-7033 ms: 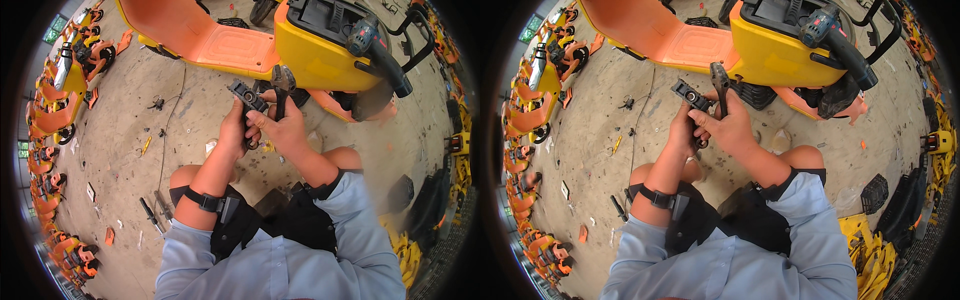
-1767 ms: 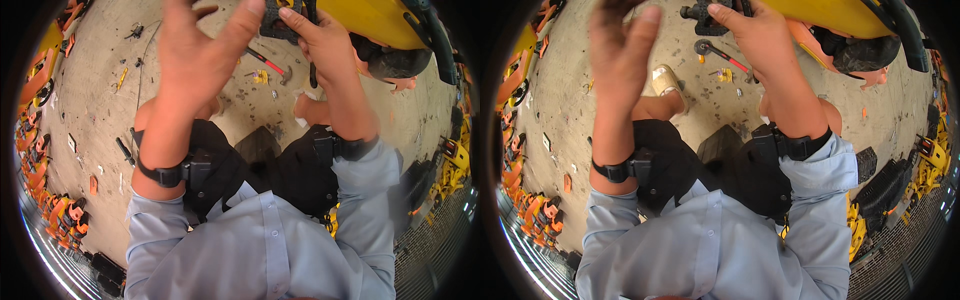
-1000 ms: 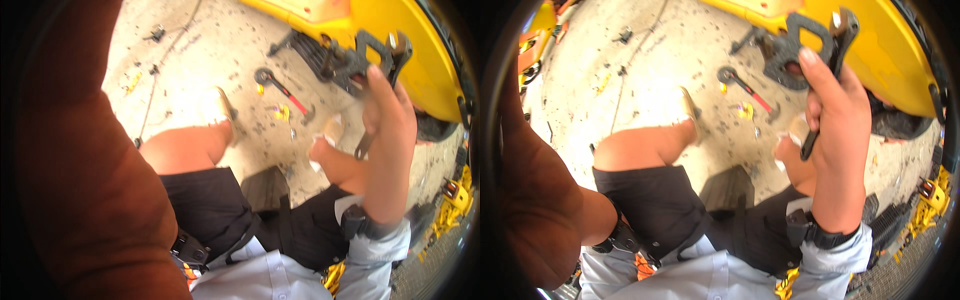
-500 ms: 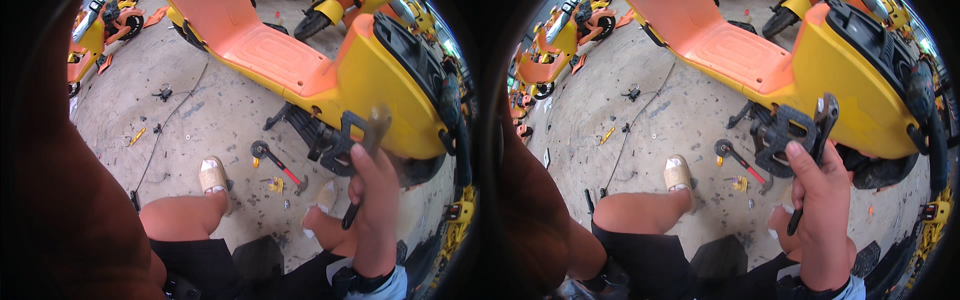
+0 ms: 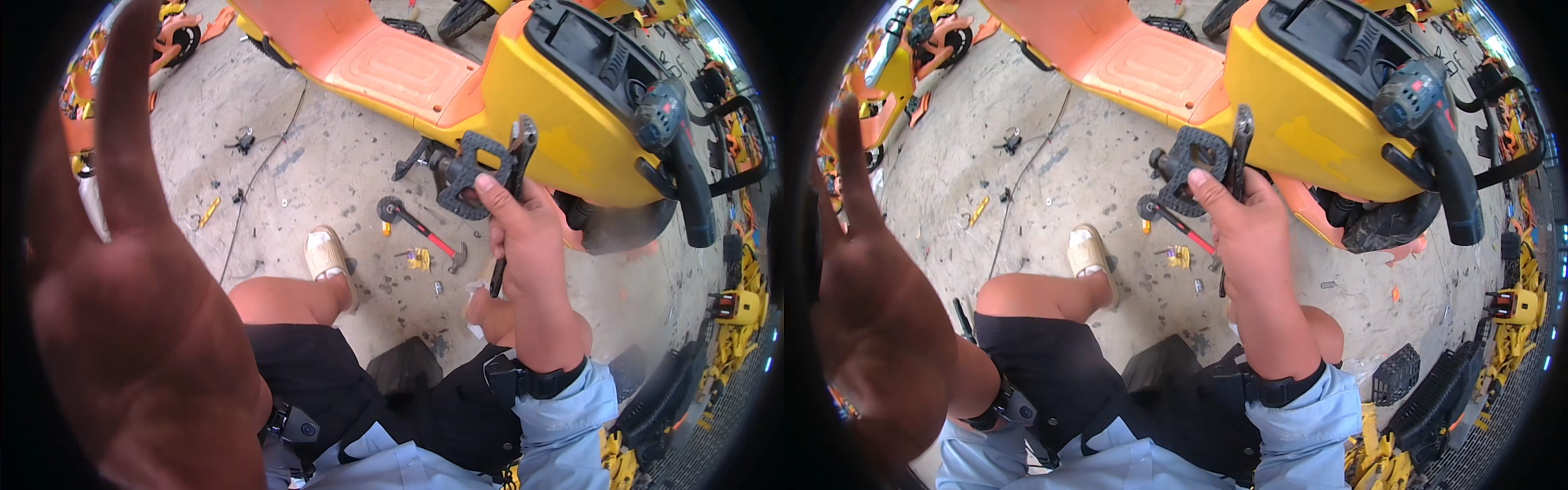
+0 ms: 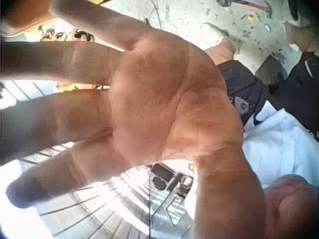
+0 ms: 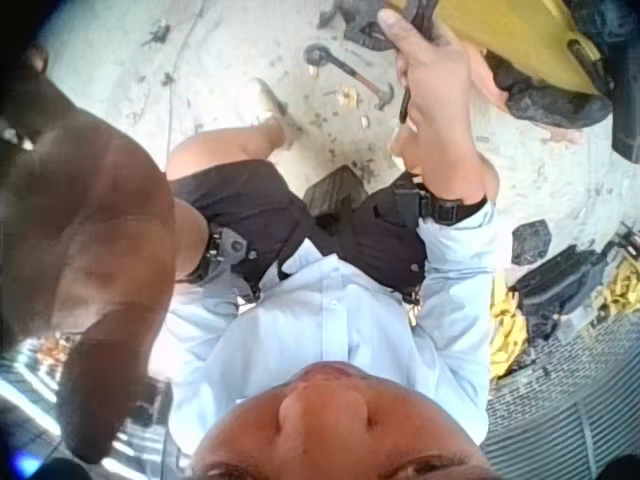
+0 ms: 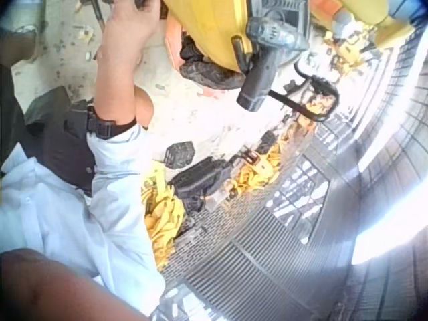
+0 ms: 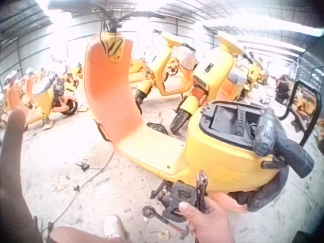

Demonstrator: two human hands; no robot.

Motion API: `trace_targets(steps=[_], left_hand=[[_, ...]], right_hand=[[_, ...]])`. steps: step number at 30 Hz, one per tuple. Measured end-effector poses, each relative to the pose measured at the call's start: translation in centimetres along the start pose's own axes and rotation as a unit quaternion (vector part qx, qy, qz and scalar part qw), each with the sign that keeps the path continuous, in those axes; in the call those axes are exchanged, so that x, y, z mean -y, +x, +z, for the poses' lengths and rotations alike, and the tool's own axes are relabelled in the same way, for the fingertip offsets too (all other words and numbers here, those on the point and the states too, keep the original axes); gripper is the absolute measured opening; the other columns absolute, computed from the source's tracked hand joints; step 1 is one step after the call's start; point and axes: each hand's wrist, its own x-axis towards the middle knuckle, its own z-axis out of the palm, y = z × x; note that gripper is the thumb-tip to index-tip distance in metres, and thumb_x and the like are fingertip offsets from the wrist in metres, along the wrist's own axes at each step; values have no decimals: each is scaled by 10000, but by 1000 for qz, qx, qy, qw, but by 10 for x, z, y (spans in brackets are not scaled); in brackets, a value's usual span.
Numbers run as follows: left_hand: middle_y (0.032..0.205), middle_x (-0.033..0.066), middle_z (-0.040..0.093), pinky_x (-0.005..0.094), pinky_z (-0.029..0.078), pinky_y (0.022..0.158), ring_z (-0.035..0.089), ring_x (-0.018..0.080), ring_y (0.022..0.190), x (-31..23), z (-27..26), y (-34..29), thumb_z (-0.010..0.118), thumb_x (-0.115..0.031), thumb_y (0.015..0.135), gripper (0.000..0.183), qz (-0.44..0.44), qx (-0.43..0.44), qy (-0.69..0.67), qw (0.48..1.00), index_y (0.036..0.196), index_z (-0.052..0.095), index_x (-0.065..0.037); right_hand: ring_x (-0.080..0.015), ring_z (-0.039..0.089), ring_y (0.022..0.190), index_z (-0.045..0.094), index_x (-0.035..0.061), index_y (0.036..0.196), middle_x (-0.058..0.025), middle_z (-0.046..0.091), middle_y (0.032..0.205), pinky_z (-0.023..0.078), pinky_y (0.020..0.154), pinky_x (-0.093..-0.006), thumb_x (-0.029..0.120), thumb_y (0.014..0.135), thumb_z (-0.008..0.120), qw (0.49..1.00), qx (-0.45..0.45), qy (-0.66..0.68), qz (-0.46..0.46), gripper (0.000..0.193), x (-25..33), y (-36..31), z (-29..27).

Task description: The person assembles a scooter pedal by using an adjustable wrench and pliers to tighten a bolt on the pedal arm. They hold the pedal component in their hands, positioning the bolt and using the tools to secure it before picking up a power drill to continue work on the main scooter body.

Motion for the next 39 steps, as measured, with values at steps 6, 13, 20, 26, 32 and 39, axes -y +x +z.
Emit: trace_targets(steps=[6,13,20,26,32,39], left_hand=[[1265,182,593,402,378,1083,533,253,1237,89,-24,-47,418,-284,1032,446,-289,-280,283,871,1344,477,29],[1111,78,613,307,443,937,539,153,1043,123,-38,-88,458,-383,1054,441,-458,-98,195,862,1313,518,-31],[929,24,630,231,470,682,557,83,804,137,-22,-94,504,-457,1023,446,-500,-249,163,813,1200,564,-52],[713,35,502,260,350,422,454,137,576,129,-33,-74,429,-573,981,510,-522,-402,-132,741,881,532,-85],[645,54,470,276,331,439,434,163,524,119,-40,-80,408,-587,970,543,-504,-344,-254,750,851,548,-76],[596,29,439,274,329,443,385,152,455,120,-44,-82,403,-619,957,563,-504,-336,-273,747,826,514,-82]], right_hand=[[-22,418,520,650,14,1062,-47,694,864,343,450,-186,227,891,735,992,71,89,50,286,9,-6,-4],[-42,537,652,610,-20,1091,-30,664,872,442,558,-201,196,868,773,983,113,137,52,350,4,-23,10],[-63,567,805,606,-35,1151,-16,651,977,475,710,-220,205,896,755,993,108,15,-43,381,-13,-25,13],[-63,507,657,530,-30,1281,-30,656,989,450,614,-226,229,1051,465,985,161,58,-21,353,12,-30,7],[-84,547,635,581,-36,1153,-86,673,903,465,584,-240,238,1056,450,954,217,-96,-185,319,7,-28,-5],[-338,660,727,635,26,1041,-158,661,845,518,619,-375,247,940,653,921,147,-274,-234,243,19,-35,-4]])
